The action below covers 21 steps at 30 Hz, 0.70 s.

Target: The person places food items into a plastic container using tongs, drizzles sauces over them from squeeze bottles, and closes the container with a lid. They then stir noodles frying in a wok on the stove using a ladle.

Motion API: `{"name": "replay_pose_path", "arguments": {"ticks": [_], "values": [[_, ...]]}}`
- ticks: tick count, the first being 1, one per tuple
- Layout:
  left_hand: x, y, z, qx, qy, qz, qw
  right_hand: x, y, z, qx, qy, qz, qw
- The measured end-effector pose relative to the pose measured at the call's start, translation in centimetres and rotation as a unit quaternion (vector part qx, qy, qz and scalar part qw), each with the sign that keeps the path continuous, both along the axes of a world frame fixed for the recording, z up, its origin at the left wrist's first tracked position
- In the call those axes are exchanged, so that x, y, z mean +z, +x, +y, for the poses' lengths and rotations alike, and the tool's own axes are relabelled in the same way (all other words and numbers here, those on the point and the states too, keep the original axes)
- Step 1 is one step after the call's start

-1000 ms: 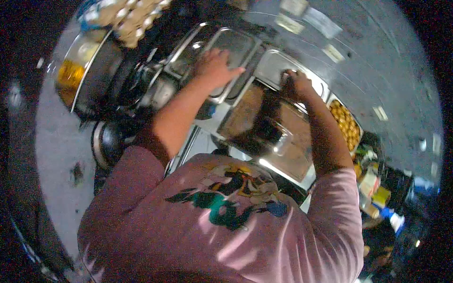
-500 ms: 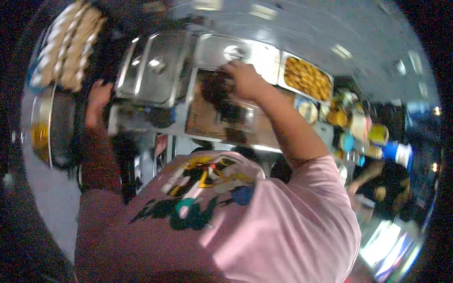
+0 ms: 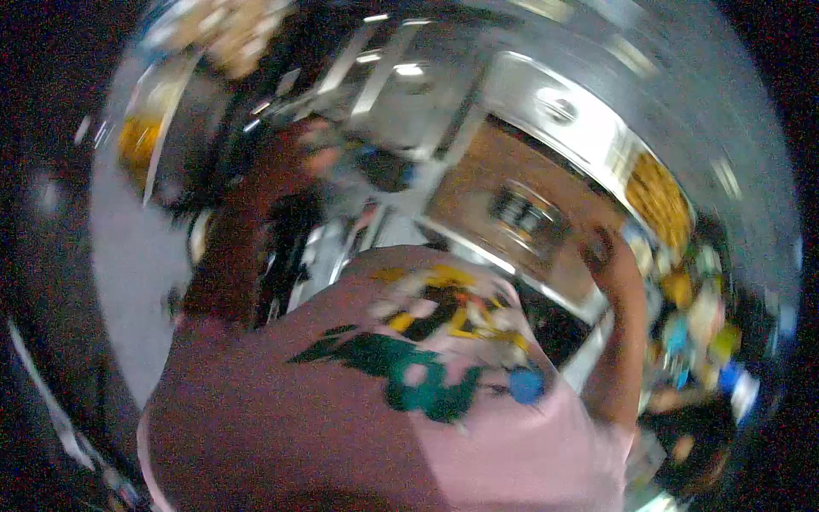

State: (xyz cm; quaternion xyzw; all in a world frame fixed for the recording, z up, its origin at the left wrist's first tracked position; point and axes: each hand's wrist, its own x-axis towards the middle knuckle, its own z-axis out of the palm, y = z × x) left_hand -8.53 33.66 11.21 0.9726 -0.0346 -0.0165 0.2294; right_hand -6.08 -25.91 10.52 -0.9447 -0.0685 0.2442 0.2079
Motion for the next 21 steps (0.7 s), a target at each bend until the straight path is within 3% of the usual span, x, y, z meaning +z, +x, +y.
{"name": "replay_pose_path", "arguments": {"ticks": [1,2,3,4,7,9,11,13,15,16,18,19,21], "values": [[1.7,-1.2,-2.6,-0.02,-0.004,-0.021,1.0,-4.2,0.0,-3.0,0.045,0.041,-0.031,0.998],[1.6,-2.7,-4.4,-0.026,-0.07,-0.054,0.996,-2.1,-0.1,-0.9,0.032,-0.012,-0.01,0.999],[2.8,-4.0,-6.5,-0.03,-0.156,-0.065,0.985,-2.6,-0.3,-0.4,0.033,0.022,0.015,0.999],[2.4,-5.7,-7.9,-0.027,-0.161,-0.053,0.985,-3.1,0.0,-0.5,0.024,0.051,0.04,0.998],[1.7,-10.5,-10.8,0.028,-0.217,0.019,0.976,-1.9,1.0,2.6,0.022,0.029,0.103,0.994],[1.1,-13.5,-11.1,0.07,-0.328,0.157,0.929,-3.3,2.0,2.2,0.048,0.058,0.129,0.989],[0.3,-16.3,-10.7,0.107,-0.325,0.168,0.925,-3.4,2.9,1.9,0.118,0.067,0.054,0.989],[-1.7,-19.1,-9.8,0.136,-0.323,0.176,0.92,-0.7,3.2,4.1,0.109,0.058,0.055,0.991],[-3.9,-21.9,-8.7,0.309,-0.573,0.282,0.704,-0.1,3.9,4.5,0.098,0.052,0.06,0.992],[-4.0,-22.7,-8.3,0.31,-0.575,0.279,0.704,-0.7,4.6,3.9,0.121,0.057,0.045,0.99],[-4.3,-24.2,-7.7,0.356,-0.736,0.157,0.555,-1.1,5.0,3.4,0.146,0.061,0.029,0.987],[-4.9,-24.4,-7.1,0.355,-0.737,0.155,0.553,-0.9,4.9,3.6,0.147,0.059,0.024,0.987],[-6.1,-23.7,-5.6,0.398,-0.801,0.055,0.444,-0.1,4.7,4.0,0.153,0.055,0.018,0.987]]}}
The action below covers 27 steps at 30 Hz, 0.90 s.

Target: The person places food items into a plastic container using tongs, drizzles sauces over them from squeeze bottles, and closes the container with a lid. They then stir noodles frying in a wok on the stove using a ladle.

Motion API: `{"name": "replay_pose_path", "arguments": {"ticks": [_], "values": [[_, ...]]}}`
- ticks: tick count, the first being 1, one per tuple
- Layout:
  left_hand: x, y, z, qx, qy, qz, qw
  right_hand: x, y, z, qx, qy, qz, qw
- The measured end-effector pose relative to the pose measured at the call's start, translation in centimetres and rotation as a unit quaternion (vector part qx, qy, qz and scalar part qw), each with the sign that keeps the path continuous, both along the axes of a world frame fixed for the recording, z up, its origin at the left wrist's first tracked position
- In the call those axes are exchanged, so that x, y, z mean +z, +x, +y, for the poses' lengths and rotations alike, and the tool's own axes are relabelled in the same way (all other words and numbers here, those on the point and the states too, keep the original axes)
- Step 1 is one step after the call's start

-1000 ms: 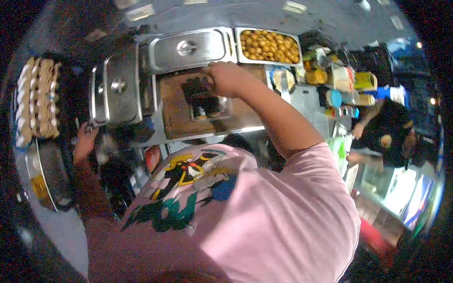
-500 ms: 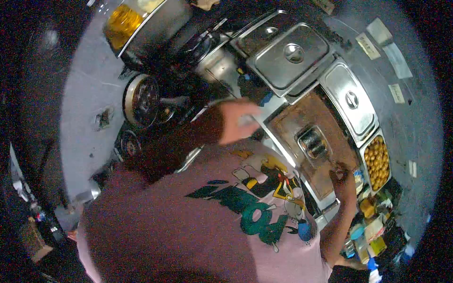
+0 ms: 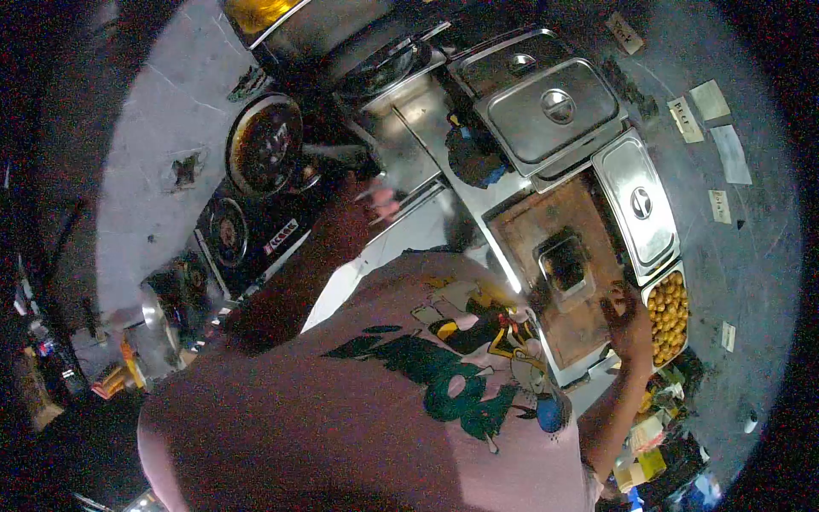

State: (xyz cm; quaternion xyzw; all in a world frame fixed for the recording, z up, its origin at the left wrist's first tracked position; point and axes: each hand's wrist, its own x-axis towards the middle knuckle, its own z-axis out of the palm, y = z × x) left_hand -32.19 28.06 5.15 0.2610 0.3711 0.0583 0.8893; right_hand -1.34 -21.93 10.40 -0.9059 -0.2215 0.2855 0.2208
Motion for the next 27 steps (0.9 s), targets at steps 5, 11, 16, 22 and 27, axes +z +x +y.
{"name": "replay_pose_path", "arguments": {"ticks": [5,11,16,22,27], "values": [[-1.3,2.6,2.0,0.126,0.009,-0.011,0.992,0.9,-1.2,0.3,-0.002,-0.016,-0.004,1.0],[-2.5,3.1,3.6,0.162,0.064,-0.029,0.984,2.3,-1.9,0.4,-0.035,-0.029,0.053,0.998],[-3.6,2.9,3.0,0.128,0.306,0.012,0.943,2.4,-1.9,0.0,-0.021,-0.044,0.027,0.998],[2.1,1.7,1.8,-0.115,0.671,0.153,0.716,1.2,-0.5,0.2,0.012,0.009,-0.026,1.0],[0.6,-0.1,1.6,-0.156,0.605,0.176,0.761,4.5,2.1,7.8,0.083,-0.002,-0.06,0.995]]}}
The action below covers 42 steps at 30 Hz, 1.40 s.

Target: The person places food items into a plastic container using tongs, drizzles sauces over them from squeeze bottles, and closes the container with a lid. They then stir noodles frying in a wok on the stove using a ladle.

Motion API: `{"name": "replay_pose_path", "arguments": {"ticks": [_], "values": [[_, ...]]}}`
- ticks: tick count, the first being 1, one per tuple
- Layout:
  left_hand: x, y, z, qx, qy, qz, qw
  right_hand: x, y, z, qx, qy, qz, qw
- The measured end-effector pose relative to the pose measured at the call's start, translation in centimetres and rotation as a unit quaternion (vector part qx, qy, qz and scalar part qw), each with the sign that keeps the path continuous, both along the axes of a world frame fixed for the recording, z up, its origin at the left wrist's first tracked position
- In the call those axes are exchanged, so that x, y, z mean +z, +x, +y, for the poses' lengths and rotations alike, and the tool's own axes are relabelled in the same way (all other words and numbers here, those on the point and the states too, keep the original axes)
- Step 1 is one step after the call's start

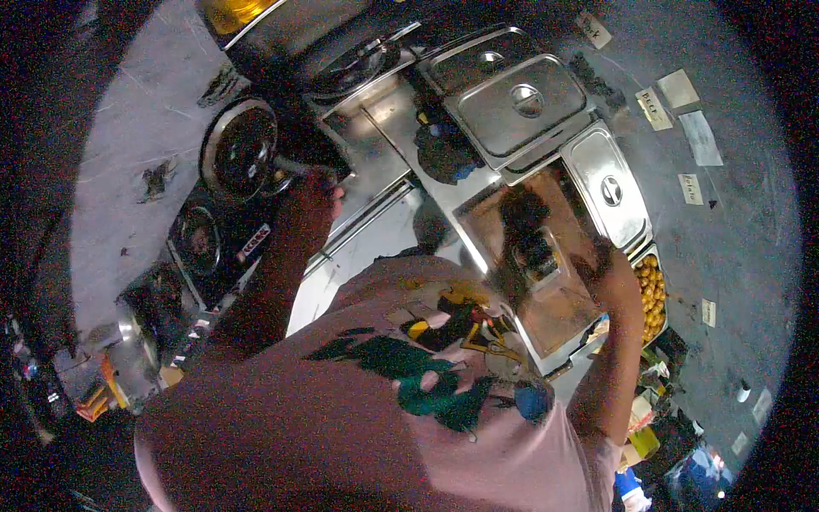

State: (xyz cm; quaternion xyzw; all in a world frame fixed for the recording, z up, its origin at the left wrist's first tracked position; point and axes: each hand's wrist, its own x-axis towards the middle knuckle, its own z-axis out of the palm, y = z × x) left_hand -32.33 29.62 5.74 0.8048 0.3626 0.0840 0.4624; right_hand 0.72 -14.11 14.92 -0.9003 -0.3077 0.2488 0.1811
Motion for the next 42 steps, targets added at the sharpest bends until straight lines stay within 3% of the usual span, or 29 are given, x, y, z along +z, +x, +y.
{"name": "replay_pose_path", "arguments": {"ticks": [5,8,9,11,13,15,17,19,21,22,24,25,26,29,31,32,33,34,35,36,37,39,41,42], "values": [[-0.8,-1.3,0.1,0.034,-0.176,-0.093,0.979,3.6,1.7,13.9,0.15,0.046,-0.045,0.987],[1.1,-2.1,-1.2,0.022,-0.082,-0.033,0.996,1.6,2.7,23.4,0.23,0.106,-0.067,0.965],[0.8,-2.5,-1.0,0.039,-0.208,-0.067,0.975,-0.1,3.2,26.6,0.268,0.115,-0.109,0.95],[1.0,-3.0,-0.9,0.056,-0.332,-0.104,0.936,-3.9,4.1,33.5,0.345,0.177,-0.211,0.897],[3.0,-3.3,-0.7,0.051,-0.491,-0.055,0.868,-5.1,3.4,39.2,0.34,0.195,-0.307,0.867],[1.8,-5.5,0.4,-0.199,-0.241,0.018,0.95,-5.7,3.7,44.6,0.347,0.09,-0.335,0.871],[6.3,-5.7,-0.2,-0.196,-0.121,0.102,0.968,-10.6,6.3,50.1,0.333,0.084,-0.321,0.883],[8.1,-6.6,0.1,-0.143,-0.15,0.102,0.973,-11.8,7.4,53.5,0.316,0.078,-0.306,0.894],[8.4,-7.9,0.6,-0.093,-0.18,0.103,0.974,-11.7,8.2,55.5,0.35,0.322,-0.288,0.831],[8.4,-8.8,1.1,-0.099,-0.13,0.08,0.983,-11.2,8.1,55.3,0.345,0.258,-0.305,0.849],[8.1,-9.9,1.1,-0.007,-0.202,0.029,0.979,-10.0,7.5,54.4,0.351,0.088,-0.33,0.872],[8.2,-9.7,1.4,-0.019,-0.207,0.031,0.978,-9.4,7.3,53.9,0.361,0.021,-0.33,0.872],[8.8,-9.6,2.0,-0.075,-0.122,0.043,0.989,-8.5,7.2,53.3,0.367,-0.024,-0.321,0.873],[12.0,-7.7,2.6,-0.096,-0.077,0.06,0.991,-6.6,6.5,51.8,0.395,-0.086,-0.287,0.869],[12.6,-6.8,2.8,-0.045,-0.119,0.02,0.992,-5.4,5.3,50.3,0.406,-0.1,-0.248,0.874],[12.7,-6.0,2.7,-0.086,-0.126,0.014,0.988,-4.5,4.8,48.9,0.402,-0.111,-0.22,0.882],[12.7,-5.4,2.5,-0.06,-0.118,-0.023,0.991,-6.3,4.3,48.2,0.296,-0.064,-0.189,0.934],[12.4,-4.2,2.5,-0.069,-0.122,-0.041,0.989,-3.8,3.3,45.4,0.266,-0.059,-0.148,0.951],[12.2,-3.0,2.4,-0.078,-0.126,-0.058,0.987,-5.7,3.1,42.6,0.274,-0.006,-0.174,0.946],[11.7,-1.8,2.4,-0.087,-0.171,-0.051,0.98,-3.4,1.9,39.1,0.227,-0.015,-0.123,0.966],[11.3,-0.7,2.4,-0.091,-0.213,-0.039,0.972,-5.5,1.8,36.0,0.248,-0.017,-0.148,0.957],[10.7,1.4,2.3,-0.081,-0.286,-0.008,0.955,-4.7,0.4,28.4,0.17,-0.031,-0.031,0.984],[9.9,4.7,1.1,-0.092,-0.319,0.011,0.943,-4.3,-1.2,19.9,0.093,0.051,0.058,0.993],[9.2,7.6,0.1,-0.251,-0.26,0.069,0.93,-3.2,-2.5,15.9,0.066,0.123,0.083,0.987]]}}
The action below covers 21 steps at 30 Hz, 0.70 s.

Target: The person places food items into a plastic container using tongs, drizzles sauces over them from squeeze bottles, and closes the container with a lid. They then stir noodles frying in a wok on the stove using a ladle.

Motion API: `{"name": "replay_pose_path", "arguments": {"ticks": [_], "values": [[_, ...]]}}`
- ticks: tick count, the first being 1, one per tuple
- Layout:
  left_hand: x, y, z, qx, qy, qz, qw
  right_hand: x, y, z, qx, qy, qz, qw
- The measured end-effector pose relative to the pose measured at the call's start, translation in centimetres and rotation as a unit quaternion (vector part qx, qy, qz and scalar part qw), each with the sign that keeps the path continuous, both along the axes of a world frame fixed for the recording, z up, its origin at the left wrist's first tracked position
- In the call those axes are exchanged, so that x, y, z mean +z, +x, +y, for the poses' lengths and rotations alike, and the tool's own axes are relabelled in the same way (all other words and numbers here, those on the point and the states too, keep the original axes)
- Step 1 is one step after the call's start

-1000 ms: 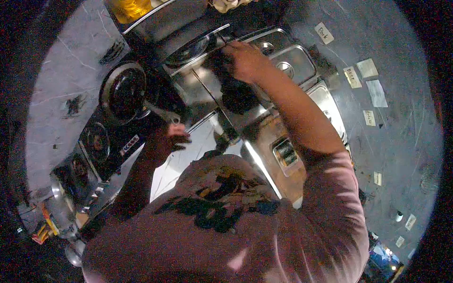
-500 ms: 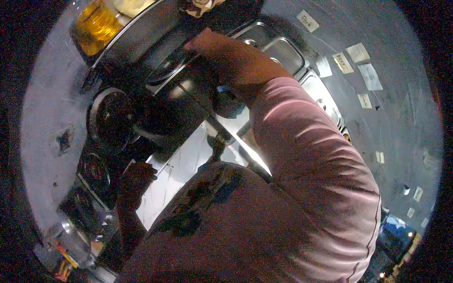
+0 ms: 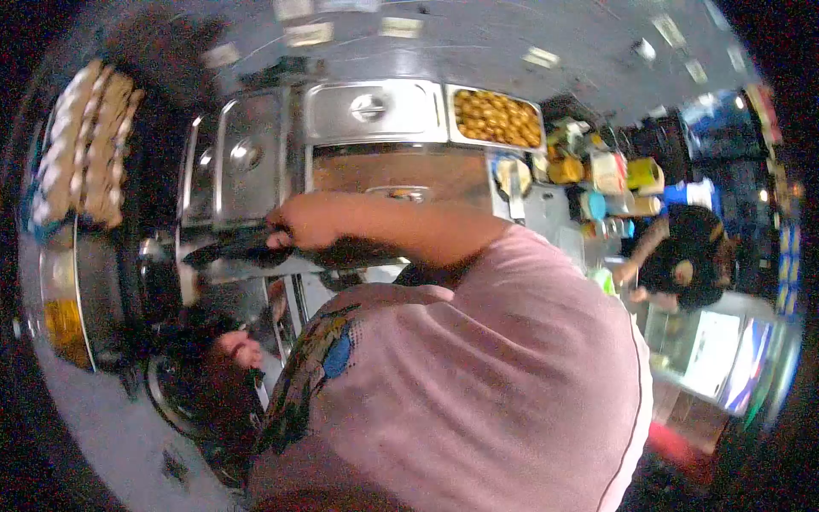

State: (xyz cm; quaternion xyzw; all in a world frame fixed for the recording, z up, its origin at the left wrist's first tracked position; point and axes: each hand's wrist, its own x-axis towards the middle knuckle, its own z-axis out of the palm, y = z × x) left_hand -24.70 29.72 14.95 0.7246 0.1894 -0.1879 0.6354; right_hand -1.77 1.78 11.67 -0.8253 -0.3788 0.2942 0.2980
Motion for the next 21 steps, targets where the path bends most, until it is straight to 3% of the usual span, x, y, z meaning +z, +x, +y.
{"name": "replay_pose_path", "arguments": {"ticks": [2,3,5,6,8,11,13,14,16,17,19,20,21], "values": [[-1.2,4.0,-3.8,-0.192,0.056,-0.004,0.98,2.8,-2.7,-5.7,-0.055,0.028,0.058,0.996],[-1.9,5.0,-6.9,-0.202,0.088,-0.112,0.969,3.5,-3.9,-7.7,-0.086,0.06,0.117,0.988],[-4.5,7.1,-11.2,-0.228,0.115,-0.221,0.941,2.2,-5.8,-10.7,-0.113,0.083,0.117,0.983],[-6.7,8.0,-12.9,-0.121,-0.117,-0.106,0.98,1.6,-6.7,-12.0,-0.118,0.099,0.113,0.982],[-8.0,10.5,-18.2,-0.026,-0.325,0.037,0.945,1.9,-8.2,-16.9,-0.175,0.12,0.089,0.973],[-8.3,13.2,-24.0,0.047,-0.36,0.057,0.93,2.2,-9.5,-23.2,-0.211,0.136,0.125,0.96],[-8.5,14.1,-27.5,0.018,-0.385,0.042,0.922,0.2,-11.0,-27.6,-0.348,0.215,0.072,0.91],[-8.1,13.8,-30.0,-0.051,-0.258,-0.015,0.965,-0.2,-11.9,-29.6,-0.342,0.22,0.076,0.91],[-8.3,13.7,-34.1,-0.098,-0.196,-0.043,0.975,-0.2,-13.4,-32.6,-0.514,0.262,0.245,0.779],[-8.5,13.6,-36.1,-0.12,-0.165,-0.057,0.977,-0.7,-13.9,-34.0,-0.505,0.264,0.252,0.782],[-7.1,13.1,-40.9,0.031,-0.331,0.076,0.94,-2.0,-14.6,-35.9,-0.603,0.311,0.177,0.713],[-7.4,13.0,-42.2,0.041,-0.325,0.072,0.942,-1.2,-14.6,-37.0,-0.621,0.306,0.222,0.687],[-7.7,12.9,-43.2,0.027,-0.323,0.066,0.944,-2.3,-14.6,-38.5,-0.584,0.332,0.229,0.704]]}}
